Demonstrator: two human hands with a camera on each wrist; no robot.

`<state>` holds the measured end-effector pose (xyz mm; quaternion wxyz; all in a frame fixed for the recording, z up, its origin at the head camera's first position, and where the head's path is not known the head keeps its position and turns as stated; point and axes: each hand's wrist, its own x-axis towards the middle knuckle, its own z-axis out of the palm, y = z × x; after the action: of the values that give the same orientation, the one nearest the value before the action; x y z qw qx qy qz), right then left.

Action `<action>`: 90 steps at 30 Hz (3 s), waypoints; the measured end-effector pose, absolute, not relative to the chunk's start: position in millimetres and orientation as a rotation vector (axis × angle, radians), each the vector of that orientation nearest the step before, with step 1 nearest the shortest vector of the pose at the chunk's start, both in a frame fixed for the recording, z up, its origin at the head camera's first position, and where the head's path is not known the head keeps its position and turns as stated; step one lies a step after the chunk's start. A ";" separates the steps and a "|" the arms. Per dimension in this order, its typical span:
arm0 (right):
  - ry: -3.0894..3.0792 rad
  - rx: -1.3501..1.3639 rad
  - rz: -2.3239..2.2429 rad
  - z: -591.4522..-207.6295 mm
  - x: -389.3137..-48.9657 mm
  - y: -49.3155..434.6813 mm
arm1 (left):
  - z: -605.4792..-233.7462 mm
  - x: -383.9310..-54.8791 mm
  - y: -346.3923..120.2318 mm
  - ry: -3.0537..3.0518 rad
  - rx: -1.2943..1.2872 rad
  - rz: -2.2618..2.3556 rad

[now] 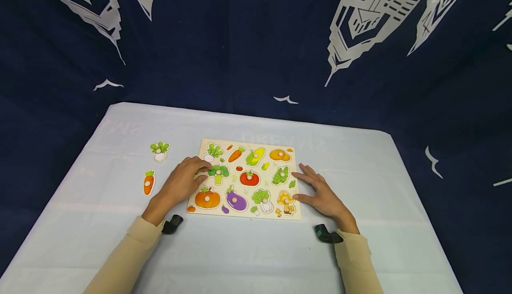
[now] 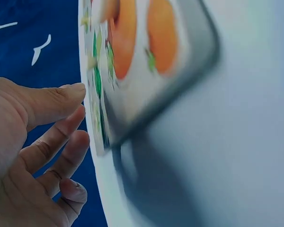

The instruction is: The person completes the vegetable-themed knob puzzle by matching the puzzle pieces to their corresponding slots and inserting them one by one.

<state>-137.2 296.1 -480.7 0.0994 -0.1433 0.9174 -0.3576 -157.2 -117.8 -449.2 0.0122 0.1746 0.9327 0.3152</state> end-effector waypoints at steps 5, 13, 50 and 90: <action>2.711 -0.429 -1.062 -481.8 -137.3 295.9 | -447.3 -149.1 -138.4 2.943 0.508 0.963; 2.718 -0.434 -1.047 -480.1 -136.9 296.0 | -439.5 -138.8 -173.5 3.010 0.399 0.916; 2.711 -0.414 -1.081 -481.8 -136.7 295.0 | -445.0 -127.9 -250.1 2.921 0.581 0.897; 2.723 -0.423 -1.062 -478.9 -135.0 294.5 | -428.6 -171.8 -173.8 2.816 0.663 0.805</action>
<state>-135.0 294.5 -478.9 0.0942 -0.1428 0.9179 -0.3581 -171.8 -173.8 -428.6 0.0691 0.2202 0.9355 0.2674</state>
